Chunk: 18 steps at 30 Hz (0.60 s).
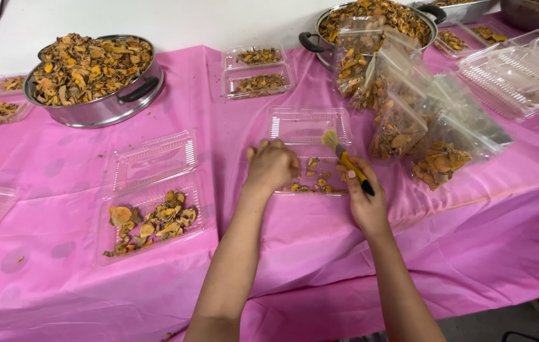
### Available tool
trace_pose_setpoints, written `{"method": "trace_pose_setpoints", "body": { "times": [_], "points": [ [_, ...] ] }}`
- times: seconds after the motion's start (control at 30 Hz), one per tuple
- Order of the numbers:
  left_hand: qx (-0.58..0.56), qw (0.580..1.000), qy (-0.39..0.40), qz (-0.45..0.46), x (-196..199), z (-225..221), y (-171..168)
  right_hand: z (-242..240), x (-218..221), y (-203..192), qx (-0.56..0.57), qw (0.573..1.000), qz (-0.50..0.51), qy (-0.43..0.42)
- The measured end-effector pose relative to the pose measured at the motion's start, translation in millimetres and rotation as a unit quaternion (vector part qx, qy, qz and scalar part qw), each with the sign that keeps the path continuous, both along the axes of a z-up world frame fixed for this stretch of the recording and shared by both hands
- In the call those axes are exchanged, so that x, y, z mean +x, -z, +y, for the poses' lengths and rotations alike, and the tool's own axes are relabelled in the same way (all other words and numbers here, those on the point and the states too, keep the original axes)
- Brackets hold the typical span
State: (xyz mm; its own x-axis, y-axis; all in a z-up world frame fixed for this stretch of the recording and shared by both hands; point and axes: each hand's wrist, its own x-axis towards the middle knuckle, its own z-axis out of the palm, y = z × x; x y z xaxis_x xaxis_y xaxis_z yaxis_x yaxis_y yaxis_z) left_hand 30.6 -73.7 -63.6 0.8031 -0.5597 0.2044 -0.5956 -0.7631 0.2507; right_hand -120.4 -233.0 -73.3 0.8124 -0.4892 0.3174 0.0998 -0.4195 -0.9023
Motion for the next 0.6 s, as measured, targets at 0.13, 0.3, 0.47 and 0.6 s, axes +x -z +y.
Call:
{"method": "trace_pose_setpoints", "body": {
  "times": [0.13,0.3,0.47,0.6],
  "points": [
    [0.019,0.998,-0.004,-0.056,31,-19,46,-5,4,4,0.011,1.0,-0.004,0.001],
    [0.04,0.99,-0.015,-0.131,30,-19,56,-4,2,4,0.013,1.0,-0.018,-0.002],
    [0.022,0.99,0.011,-0.139,35,-16,64,-4,1,5,0.015,1.0,-0.014,0.0],
    [0.021,0.99,0.019,-0.139,38,-15,61,-2,1,4,0.004,1.0,-0.021,-0.003]
  ]
}}
